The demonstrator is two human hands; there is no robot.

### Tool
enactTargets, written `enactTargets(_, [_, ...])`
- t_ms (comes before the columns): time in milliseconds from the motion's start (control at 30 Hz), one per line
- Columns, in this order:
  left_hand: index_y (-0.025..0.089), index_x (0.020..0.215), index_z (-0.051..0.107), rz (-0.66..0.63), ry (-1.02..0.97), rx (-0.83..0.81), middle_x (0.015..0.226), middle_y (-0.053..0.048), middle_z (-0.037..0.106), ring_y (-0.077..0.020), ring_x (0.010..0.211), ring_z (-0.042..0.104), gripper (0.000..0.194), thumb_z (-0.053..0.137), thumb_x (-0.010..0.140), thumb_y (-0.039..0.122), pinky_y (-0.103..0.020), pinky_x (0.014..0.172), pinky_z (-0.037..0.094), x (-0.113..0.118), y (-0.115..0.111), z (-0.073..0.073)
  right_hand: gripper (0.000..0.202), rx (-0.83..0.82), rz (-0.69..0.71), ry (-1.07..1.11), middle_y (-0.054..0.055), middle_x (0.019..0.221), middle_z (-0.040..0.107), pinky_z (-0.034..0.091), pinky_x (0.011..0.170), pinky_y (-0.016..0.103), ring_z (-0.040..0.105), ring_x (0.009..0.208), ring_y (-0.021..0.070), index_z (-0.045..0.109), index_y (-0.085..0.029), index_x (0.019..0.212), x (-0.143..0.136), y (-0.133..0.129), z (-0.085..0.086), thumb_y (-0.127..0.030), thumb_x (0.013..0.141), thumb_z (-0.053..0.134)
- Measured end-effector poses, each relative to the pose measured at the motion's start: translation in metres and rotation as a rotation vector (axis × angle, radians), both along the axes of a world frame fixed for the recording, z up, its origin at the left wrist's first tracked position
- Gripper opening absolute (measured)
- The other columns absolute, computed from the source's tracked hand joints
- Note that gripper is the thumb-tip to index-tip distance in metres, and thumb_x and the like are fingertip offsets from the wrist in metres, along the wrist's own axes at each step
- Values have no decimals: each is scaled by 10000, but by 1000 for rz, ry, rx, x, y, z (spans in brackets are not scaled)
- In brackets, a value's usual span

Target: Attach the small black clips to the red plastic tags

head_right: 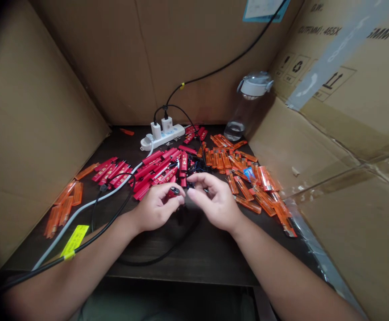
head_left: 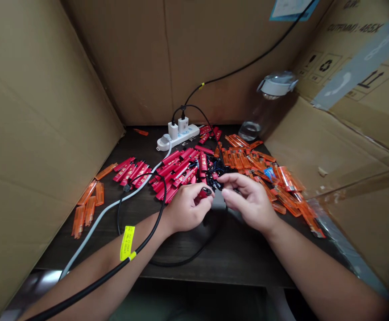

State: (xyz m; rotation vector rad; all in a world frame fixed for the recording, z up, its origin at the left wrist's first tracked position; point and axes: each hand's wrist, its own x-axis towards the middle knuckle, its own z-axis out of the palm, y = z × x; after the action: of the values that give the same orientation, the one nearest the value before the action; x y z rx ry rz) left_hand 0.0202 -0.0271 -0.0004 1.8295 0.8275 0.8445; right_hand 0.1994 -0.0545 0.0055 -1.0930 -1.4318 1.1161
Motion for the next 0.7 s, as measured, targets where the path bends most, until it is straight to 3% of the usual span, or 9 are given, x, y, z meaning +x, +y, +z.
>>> enactTargets(133, [150,692,511,-67,-227,-397,637,-5,566,-106,545,534,86,520,752,211,-230,536,425,-1,2,4,179,-311,-21,364,-52,608,380,367,473,238,343,497,85,582,-172,895,-3,9,2,-176,717,561])
enactTargets(233, [167,714,465,-158,-381,-604,599,16,516,-101,489,494,49,498,720,203,-222,468,401,-4,5,2,177,-372,-86,432,-34,630,394,365,491,239,361,533,91,601,-158,816,-3,13,4,-123,648,557])
enactTargets(300, [176,741,448,-207,-420,-698,577,36,461,-78,440,412,77,508,698,197,-186,397,308,-6,6,2,234,-383,-110,477,-21,662,413,364,496,238,372,547,91,615,-157,802,-2,14,6,-91,592,536])
enactTargets(367, [176,761,445,-253,-421,-758,572,49,415,-53,418,334,129,548,696,218,-161,371,204,-8,6,4,289,-399,-113,513,-9,687,431,376,508,241,390,565,95,627,-156,786,0,14,6,-63,538,514])
enactTargets(467, [169,785,461,-300,-420,-808,592,43,415,-36,407,297,232,566,770,375,-150,359,152,-9,5,8,287,-419,-125,536,6,699,454,389,511,240,426,588,102,634,-142,760,3,16,3,-40,519,515])
enactTargets(567, [174,777,454,-320,-454,-839,590,37,430,-34,382,277,345,483,827,514,-145,332,148,-8,6,10,232,-442,-139,570,8,691,477,398,505,219,446,586,90,633,-125,761,4,18,2,-27,562,564])
enactTargets(700, [199,780,410,-364,-507,-877,578,47,436,-38,360,241,310,435,851,500,-132,313,145,-6,7,8,197,-525,-115,639,4,706,533,463,539,204,491,586,76,624,-131,838,4,19,4,-73,652,652])
